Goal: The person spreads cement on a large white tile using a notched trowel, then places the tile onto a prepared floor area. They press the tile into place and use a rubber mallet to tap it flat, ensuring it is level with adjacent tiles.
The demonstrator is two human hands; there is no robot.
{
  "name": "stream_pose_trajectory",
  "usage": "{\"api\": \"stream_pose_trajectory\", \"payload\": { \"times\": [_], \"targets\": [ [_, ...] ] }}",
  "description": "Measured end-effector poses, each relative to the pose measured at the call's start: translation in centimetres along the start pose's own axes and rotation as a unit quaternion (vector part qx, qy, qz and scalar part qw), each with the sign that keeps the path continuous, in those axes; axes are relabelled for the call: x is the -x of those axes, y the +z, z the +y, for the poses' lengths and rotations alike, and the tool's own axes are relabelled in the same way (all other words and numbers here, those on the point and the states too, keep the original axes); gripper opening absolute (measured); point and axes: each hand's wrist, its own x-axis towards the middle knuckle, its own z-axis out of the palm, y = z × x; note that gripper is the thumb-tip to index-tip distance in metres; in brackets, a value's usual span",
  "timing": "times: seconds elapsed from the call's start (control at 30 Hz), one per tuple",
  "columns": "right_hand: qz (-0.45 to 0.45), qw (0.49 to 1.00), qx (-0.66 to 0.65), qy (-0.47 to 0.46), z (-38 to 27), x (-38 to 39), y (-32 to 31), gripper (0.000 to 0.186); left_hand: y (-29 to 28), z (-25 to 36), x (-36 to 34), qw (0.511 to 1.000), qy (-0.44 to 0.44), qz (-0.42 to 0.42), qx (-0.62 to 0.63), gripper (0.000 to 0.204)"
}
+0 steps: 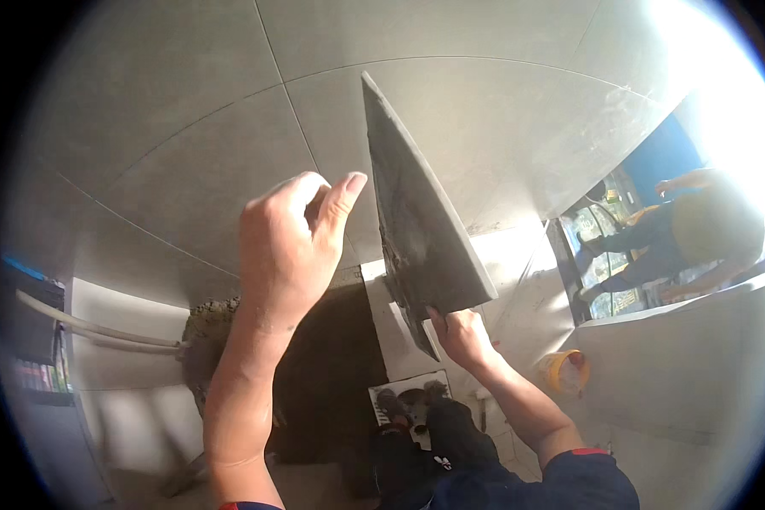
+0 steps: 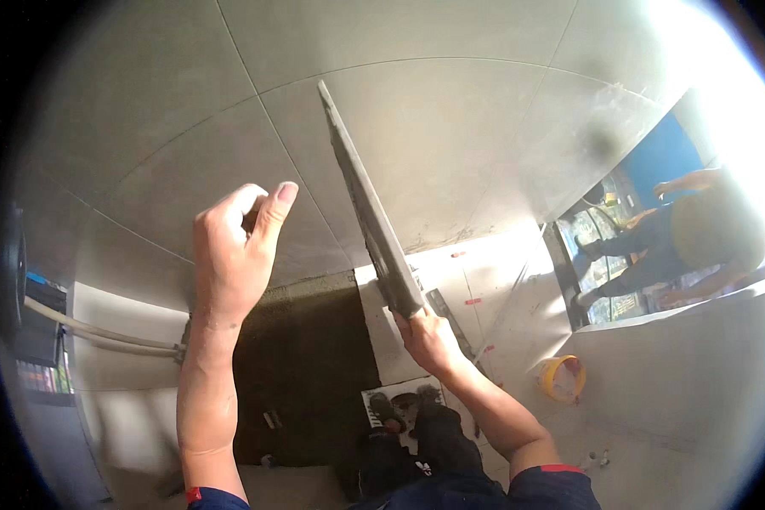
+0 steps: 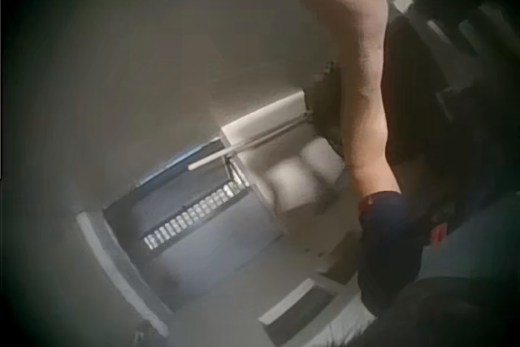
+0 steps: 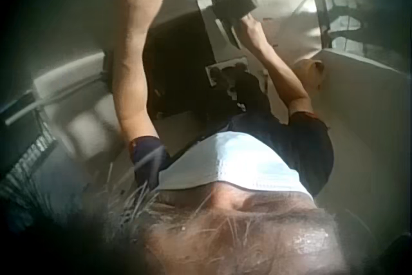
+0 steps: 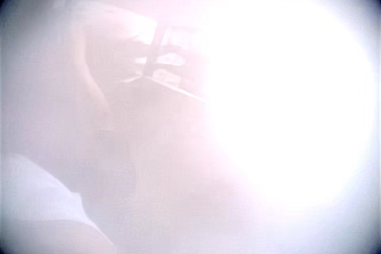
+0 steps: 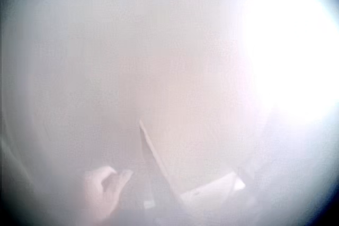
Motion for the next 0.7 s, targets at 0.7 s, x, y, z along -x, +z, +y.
{"api": "stream_pose_trajectory", "payload": {
  "times": [0.7],
  "targets": [
    [0.087,0.982,-0.138,-0.095,1.9,-1.7,0.8,0.022,7.3,7.3,-14.1,0.815,0.159,-0.185,-0.526,0.061]
  ]
}}
